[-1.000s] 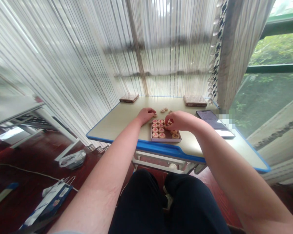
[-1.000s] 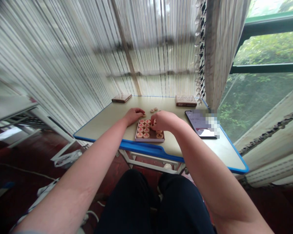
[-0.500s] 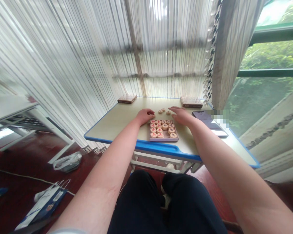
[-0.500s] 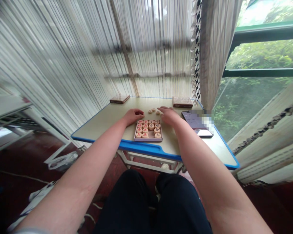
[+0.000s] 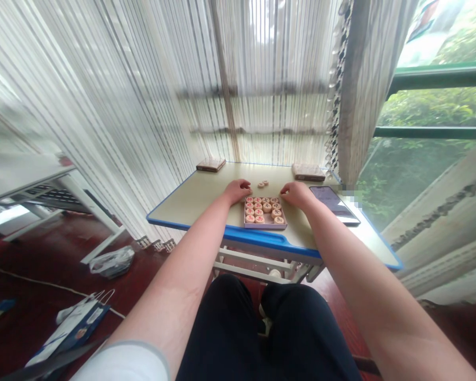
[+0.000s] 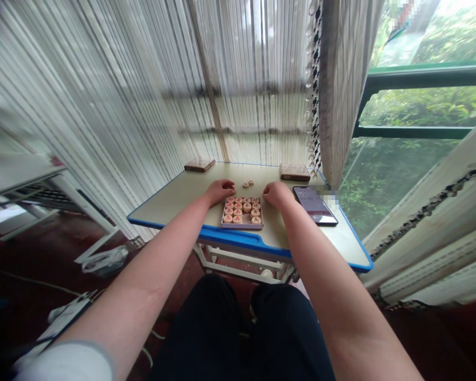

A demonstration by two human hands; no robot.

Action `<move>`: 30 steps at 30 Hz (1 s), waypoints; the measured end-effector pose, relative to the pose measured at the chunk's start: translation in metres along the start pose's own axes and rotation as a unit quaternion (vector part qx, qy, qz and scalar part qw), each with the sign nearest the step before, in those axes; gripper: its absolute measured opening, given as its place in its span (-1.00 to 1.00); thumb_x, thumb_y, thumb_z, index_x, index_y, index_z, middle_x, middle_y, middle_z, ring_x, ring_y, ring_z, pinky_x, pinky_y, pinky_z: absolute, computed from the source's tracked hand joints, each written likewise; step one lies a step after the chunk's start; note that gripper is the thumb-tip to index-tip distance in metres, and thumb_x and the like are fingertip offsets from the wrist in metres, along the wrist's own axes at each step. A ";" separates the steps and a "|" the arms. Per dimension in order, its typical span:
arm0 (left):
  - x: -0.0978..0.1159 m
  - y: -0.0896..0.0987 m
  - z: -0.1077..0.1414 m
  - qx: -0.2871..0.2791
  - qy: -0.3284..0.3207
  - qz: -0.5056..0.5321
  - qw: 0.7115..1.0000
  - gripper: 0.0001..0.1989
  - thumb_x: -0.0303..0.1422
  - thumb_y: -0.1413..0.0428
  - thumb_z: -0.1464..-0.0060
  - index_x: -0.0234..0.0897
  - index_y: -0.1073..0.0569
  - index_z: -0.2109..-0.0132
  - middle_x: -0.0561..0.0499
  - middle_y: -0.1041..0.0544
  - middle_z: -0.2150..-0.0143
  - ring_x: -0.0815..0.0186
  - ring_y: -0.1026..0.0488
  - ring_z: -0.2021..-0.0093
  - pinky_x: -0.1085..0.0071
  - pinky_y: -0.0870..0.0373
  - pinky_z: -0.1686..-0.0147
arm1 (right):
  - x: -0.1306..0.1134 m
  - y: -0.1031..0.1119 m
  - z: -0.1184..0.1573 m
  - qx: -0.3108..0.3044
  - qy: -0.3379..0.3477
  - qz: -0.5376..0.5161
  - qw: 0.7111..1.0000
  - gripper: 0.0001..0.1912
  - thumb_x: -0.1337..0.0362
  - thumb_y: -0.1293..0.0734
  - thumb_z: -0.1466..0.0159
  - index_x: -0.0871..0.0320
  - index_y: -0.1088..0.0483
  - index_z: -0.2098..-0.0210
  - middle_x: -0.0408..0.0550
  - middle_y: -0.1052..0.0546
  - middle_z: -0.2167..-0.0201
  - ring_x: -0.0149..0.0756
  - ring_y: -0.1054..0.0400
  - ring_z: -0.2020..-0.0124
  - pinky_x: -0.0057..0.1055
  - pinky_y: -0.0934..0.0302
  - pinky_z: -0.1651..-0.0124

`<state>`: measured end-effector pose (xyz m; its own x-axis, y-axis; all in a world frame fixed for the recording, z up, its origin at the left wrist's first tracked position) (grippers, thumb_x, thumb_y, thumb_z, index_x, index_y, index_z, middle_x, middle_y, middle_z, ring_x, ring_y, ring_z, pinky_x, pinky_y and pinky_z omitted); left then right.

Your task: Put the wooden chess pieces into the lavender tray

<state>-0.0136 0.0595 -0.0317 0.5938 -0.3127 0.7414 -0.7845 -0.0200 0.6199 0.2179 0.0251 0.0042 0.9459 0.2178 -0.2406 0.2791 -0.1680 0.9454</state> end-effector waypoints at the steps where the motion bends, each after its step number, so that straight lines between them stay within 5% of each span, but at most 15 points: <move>1: 0.000 0.000 0.000 0.002 0.001 0.004 1.000 -0.59 -0.33 -0.18 0.16 -0.37 -0.44 0.09 -0.10 -0.54 0.18 0.32 -0.46 0.21 0.40 -0.36 0.15 | -0.002 0.005 0.007 0.017 -0.003 -0.018 1.000 -0.76 0.25 -0.28 -0.06 0.13 -0.51 0.30 -0.03 -0.55 0.34 -0.26 -0.38 0.32 -0.43 -0.18 0.28; 5: 0.001 0.000 0.001 -0.003 -0.002 0.004 1.000 -0.60 -0.34 -0.17 0.15 -0.36 -0.45 0.10 -0.10 -0.54 0.17 0.33 -0.46 0.20 0.41 -0.36 0.15 | -0.022 0.024 0.051 0.129 0.054 -0.160 0.977 -0.65 0.17 -0.26 -0.13 0.13 -0.42 0.11 -0.06 -0.53 0.24 -0.33 -0.35 0.31 -0.44 -0.20 0.24; 11: 0.004 0.000 0.003 0.001 -0.006 0.000 1.000 -0.64 -0.33 -0.18 0.17 -0.35 -0.48 0.14 -0.10 -0.54 0.19 0.30 -0.46 0.20 0.39 -0.36 0.15 | -0.053 0.010 0.113 0.144 0.211 -0.186 0.949 -0.80 0.19 -0.28 -0.15 0.10 -0.44 0.26 -0.08 -0.52 0.26 -0.25 -0.28 0.20 -0.34 -0.18 0.10; 30: 0.005 0.001 0.003 -0.008 -0.009 -0.001 1.000 -0.66 -0.34 -0.18 0.18 -0.33 -0.50 0.16 -0.09 -0.55 0.19 0.27 -0.46 0.20 0.38 -0.34 0.13 | -0.054 -0.002 0.111 0.117 0.265 -0.149 0.946 -0.88 0.38 -0.29 -0.06 0.09 -0.45 0.43 -0.12 -0.54 0.39 -0.24 -0.23 0.27 -0.29 -0.16 0.14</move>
<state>-0.0119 0.0550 -0.0279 0.5919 -0.3299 0.7354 -0.7803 -0.0059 0.6254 0.1846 -0.0929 -0.0094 0.6216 0.7293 -0.2857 0.6067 -0.2176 0.7645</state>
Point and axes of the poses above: each hand's wrist, its own z-axis away from the middle knuckle, its own y-axis out of the back of the hand, x = y × z, the point moved 2 cm from there along -z, towards the middle knuckle
